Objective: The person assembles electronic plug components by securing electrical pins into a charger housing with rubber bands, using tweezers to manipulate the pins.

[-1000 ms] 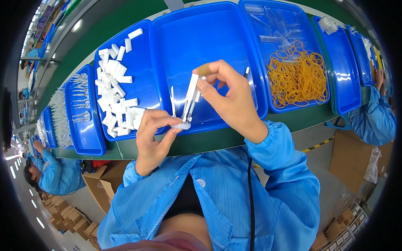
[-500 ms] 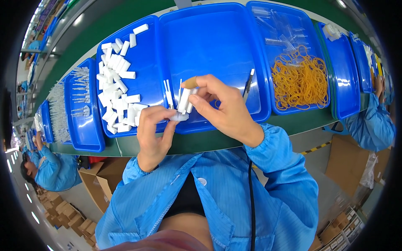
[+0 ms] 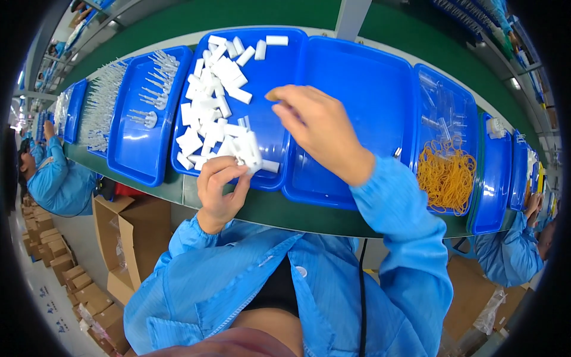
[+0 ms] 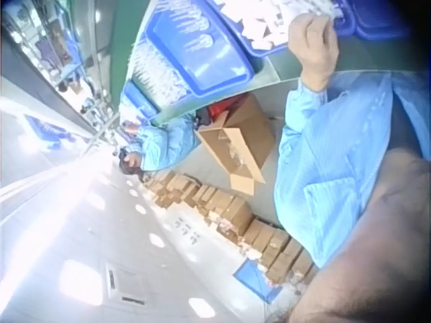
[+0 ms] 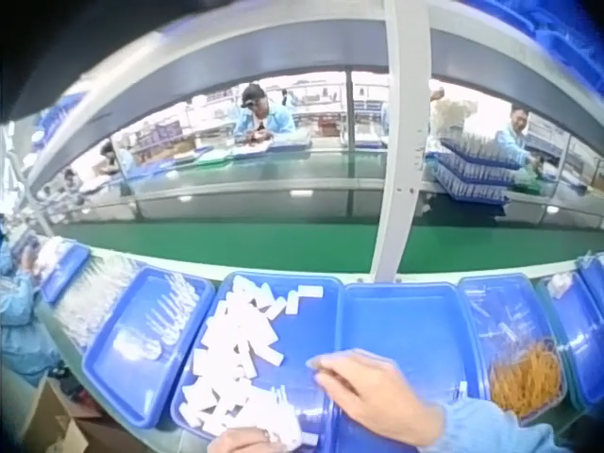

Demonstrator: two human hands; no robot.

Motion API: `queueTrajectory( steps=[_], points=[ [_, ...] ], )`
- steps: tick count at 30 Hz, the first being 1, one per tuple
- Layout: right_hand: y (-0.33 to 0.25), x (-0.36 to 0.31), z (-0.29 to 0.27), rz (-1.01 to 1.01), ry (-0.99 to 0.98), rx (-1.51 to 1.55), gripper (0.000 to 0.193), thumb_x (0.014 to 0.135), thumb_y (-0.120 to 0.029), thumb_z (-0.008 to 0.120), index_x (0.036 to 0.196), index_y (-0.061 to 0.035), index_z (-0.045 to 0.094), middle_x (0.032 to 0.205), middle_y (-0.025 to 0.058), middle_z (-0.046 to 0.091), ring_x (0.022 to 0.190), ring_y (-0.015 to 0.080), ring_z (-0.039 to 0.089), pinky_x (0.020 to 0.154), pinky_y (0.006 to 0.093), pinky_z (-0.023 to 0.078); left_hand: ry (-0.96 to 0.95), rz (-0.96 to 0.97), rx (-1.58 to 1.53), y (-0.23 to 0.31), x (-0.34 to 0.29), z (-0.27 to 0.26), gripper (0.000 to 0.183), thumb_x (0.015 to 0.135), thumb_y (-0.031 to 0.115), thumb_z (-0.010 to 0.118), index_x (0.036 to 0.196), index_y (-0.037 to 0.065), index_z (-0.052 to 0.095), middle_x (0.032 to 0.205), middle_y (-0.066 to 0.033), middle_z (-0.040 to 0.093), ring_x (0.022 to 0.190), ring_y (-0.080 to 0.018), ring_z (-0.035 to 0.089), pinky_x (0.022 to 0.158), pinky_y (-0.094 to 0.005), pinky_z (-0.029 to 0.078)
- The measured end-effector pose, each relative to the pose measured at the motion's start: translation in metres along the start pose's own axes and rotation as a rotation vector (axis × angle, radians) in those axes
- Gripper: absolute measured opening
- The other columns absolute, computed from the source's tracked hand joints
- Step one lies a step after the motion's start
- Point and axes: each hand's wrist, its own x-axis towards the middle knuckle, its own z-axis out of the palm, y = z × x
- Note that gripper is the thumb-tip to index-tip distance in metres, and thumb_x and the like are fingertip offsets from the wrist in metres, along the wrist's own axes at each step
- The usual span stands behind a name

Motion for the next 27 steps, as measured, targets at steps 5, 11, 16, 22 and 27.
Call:
queueTrajectory(
  steps=[5,11,16,22,27],
  points=[
    [0.018,0.048,0.062,-0.165,-0.220,-0.311,0.028,0.081,-0.015,0.071,0.107,-0.0096,0.064,0.089,0.0095,0.062,0.089,0.0287,0.060,0.075,0.0399,0.053,0.040,-0.048,0.029,-0.011,-0.008,-0.002,0.040,0.063,-0.009,0.079,0.097,0.006,0.065,0.087,-0.0102,0.061,0.076,-0.0277,0.063,0.062,-0.0347,0.050],
    [0.020,0.062,0.091,-0.325,-0.344,-0.586,0.013,0.080,-0.010,0.061,0.093,-0.0046,0.061,0.084,0.0103,0.064,0.077,0.0271,0.065,0.061,0.0362,0.055,0.061,-0.057,0.022,-0.008,-0.007,-0.008,0.041,0.065,-0.012,0.077,0.100,0.004,0.062,0.086,-0.0104,0.059,0.074,-0.0261,0.061,0.063,-0.0340,0.050],
    [0.012,0.050,0.085,-0.405,-0.444,-0.804,0.015,0.079,-0.011,0.063,0.093,-0.0058,0.062,0.086,0.0091,0.063,0.078,0.0232,0.066,0.059,0.0317,0.053,0.075,-0.061,0.003,-0.010,-0.005,-0.012,0.044,0.065,-0.013,0.076,0.102,0.005,0.061,0.089,-0.0102,0.059,0.076,-0.0253,0.060,0.065,-0.0332,0.050],
    [0.011,0.032,0.060,-0.173,-0.340,-0.485,0.019,0.079,-0.006,0.062,0.097,-0.0078,0.061,0.087,0.0114,0.061,0.080,0.0292,0.066,0.063,0.0383,0.055,0.036,-0.065,-0.020,-0.005,-0.001,-0.013,0.044,0.065,-0.014,0.076,0.103,0.005,0.064,0.089,-0.0089,0.060,0.077,-0.0248,0.060,0.065,-0.0323,0.049],
    [0.001,0.015,0.014,0.298,-0.093,0.214,0.022,0.086,-0.006,0.063,0.108,-0.0076,0.064,0.091,0.0133,0.068,0.079,0.0240,0.070,0.069,0.0332,0.055,-0.059,-0.008,-0.080,0.002,0.014,-0.014,0.038,0.063,-0.009,0.075,0.098,0.006,0.071,0.089,-0.0074,0.064,0.078,-0.0246,0.062,0.064,-0.0326,0.051]
  ],
)
